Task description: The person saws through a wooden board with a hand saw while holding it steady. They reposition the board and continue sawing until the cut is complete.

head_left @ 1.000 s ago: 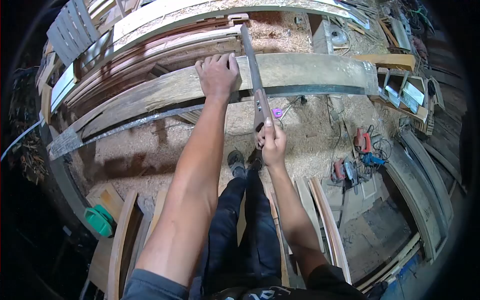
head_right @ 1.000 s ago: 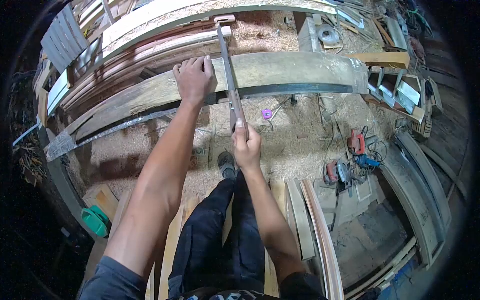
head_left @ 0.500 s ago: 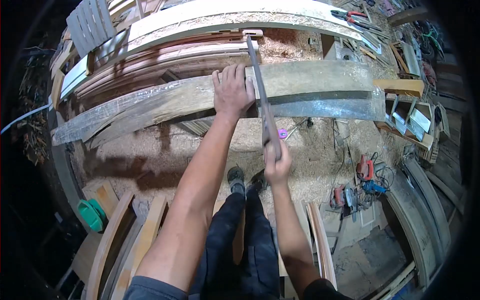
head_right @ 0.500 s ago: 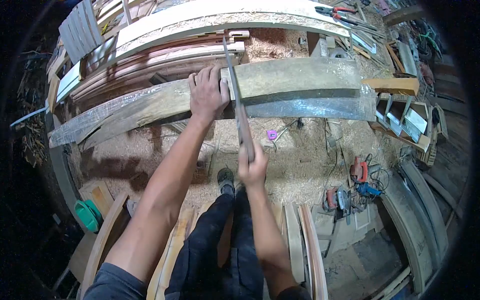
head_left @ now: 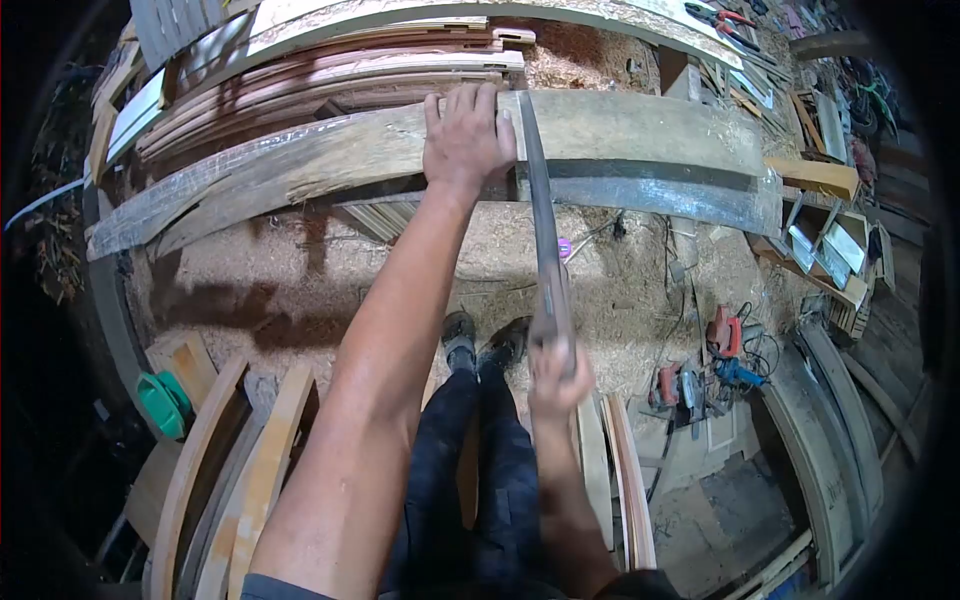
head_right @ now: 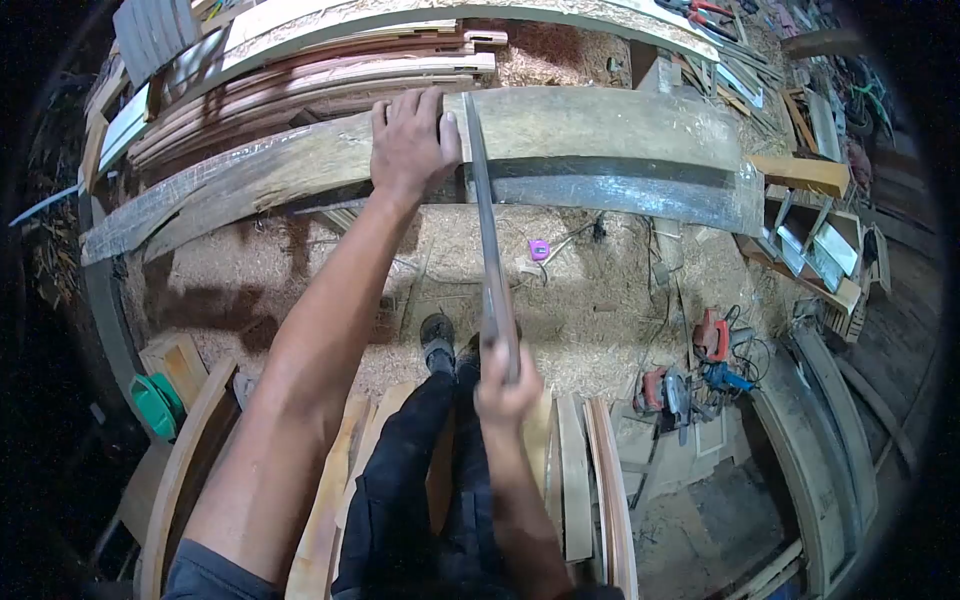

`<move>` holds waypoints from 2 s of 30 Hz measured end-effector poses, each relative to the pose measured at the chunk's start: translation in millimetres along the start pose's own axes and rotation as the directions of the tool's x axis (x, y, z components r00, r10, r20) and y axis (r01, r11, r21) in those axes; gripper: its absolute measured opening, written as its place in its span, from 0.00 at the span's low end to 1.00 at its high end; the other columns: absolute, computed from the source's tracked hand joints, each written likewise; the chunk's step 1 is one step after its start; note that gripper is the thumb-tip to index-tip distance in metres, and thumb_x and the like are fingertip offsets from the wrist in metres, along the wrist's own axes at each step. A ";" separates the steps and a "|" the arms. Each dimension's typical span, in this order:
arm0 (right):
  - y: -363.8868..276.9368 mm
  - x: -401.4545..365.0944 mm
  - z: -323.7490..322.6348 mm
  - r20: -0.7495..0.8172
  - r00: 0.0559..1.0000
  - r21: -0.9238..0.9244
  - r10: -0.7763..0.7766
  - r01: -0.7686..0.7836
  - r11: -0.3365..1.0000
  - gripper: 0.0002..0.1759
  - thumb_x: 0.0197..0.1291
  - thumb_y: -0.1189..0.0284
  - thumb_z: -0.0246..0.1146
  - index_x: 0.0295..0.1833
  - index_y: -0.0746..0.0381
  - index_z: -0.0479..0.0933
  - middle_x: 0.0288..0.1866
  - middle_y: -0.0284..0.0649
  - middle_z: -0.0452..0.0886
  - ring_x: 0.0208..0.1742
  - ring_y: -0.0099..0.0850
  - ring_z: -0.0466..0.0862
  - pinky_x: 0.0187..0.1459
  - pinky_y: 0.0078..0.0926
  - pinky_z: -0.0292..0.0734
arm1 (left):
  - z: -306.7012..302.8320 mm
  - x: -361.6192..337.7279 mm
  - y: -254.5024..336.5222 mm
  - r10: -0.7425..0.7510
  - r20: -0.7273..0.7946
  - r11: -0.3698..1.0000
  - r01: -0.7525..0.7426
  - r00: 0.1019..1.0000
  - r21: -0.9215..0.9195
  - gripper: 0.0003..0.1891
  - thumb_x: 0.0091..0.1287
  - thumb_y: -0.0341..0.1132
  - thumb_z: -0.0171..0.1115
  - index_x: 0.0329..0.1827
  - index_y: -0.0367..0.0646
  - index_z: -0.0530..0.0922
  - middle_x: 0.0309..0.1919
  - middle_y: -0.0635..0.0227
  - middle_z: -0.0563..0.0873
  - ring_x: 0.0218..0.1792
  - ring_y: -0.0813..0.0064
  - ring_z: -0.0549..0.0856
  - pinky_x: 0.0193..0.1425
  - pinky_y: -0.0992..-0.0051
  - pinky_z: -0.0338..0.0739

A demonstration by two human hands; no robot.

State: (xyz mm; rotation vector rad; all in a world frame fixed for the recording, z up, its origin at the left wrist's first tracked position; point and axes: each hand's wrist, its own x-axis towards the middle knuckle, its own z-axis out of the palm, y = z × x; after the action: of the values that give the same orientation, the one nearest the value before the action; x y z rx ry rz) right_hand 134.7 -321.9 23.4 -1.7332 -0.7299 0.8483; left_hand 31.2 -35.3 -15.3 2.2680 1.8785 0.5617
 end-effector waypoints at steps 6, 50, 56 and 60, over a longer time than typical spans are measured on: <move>-17.4 89.0 59.3 0.063 0.988 -0.062 -0.142 0.146 0.987 0.18 0.72 0.60 0.59 0.41 0.66 0.81 0.23 0.34 0.76 0.24 0.21 0.75 0.27 0.27 0.70 | -2.4 6.8 -2.9 0.023 -0.027 0.999 -0.024 0.999 -0.025 0.22 0.67 0.44 0.55 0.60 0.44 0.77 0.56 0.56 0.82 0.60 0.59 0.79 0.74 0.54 0.58; -19.6 -29.1 10.6 0.024 0.999 0.064 0.021 -0.022 0.998 0.18 0.74 0.62 0.56 0.39 0.67 0.80 0.21 0.34 0.77 0.23 0.22 0.76 0.26 0.24 0.69 | 4.4 14.9 -1.0 -0.062 -0.001 0.997 0.062 0.998 -0.037 0.20 0.75 0.46 0.47 0.53 0.45 0.84 0.53 0.61 0.87 0.60 0.65 0.81 0.72 0.60 0.61; -31.2 114.9 94.2 0.091 0.996 0.046 -0.022 0.018 0.999 0.21 0.74 0.59 0.57 0.35 0.65 0.77 0.21 0.32 0.74 0.23 0.20 0.74 0.24 0.25 0.67 | -0.9 13.8 -2.2 -0.092 0.007 0.996 0.093 0.996 -0.009 0.20 0.75 0.46 0.46 0.51 0.43 0.84 0.51 0.61 0.87 0.59 0.64 0.81 0.72 0.59 0.61; -23.8 10.2 40.6 0.055 0.998 -0.010 0.022 -0.021 1.000 0.21 0.75 0.59 0.55 0.44 0.69 0.80 0.24 0.34 0.78 0.26 0.19 0.74 0.27 0.22 0.68 | 3.2 15.3 -0.1 -0.055 -0.002 0.998 0.055 0.998 -0.021 0.20 0.75 0.46 0.47 0.50 0.44 0.84 0.50 0.62 0.87 0.57 0.64 0.81 0.70 0.59 0.63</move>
State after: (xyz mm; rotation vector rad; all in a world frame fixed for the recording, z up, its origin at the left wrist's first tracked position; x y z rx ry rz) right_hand 105.4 -285.6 35.1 -1.7344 -0.7536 0.9115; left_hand 34.6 -20.1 -15.3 2.1961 1.9212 0.5739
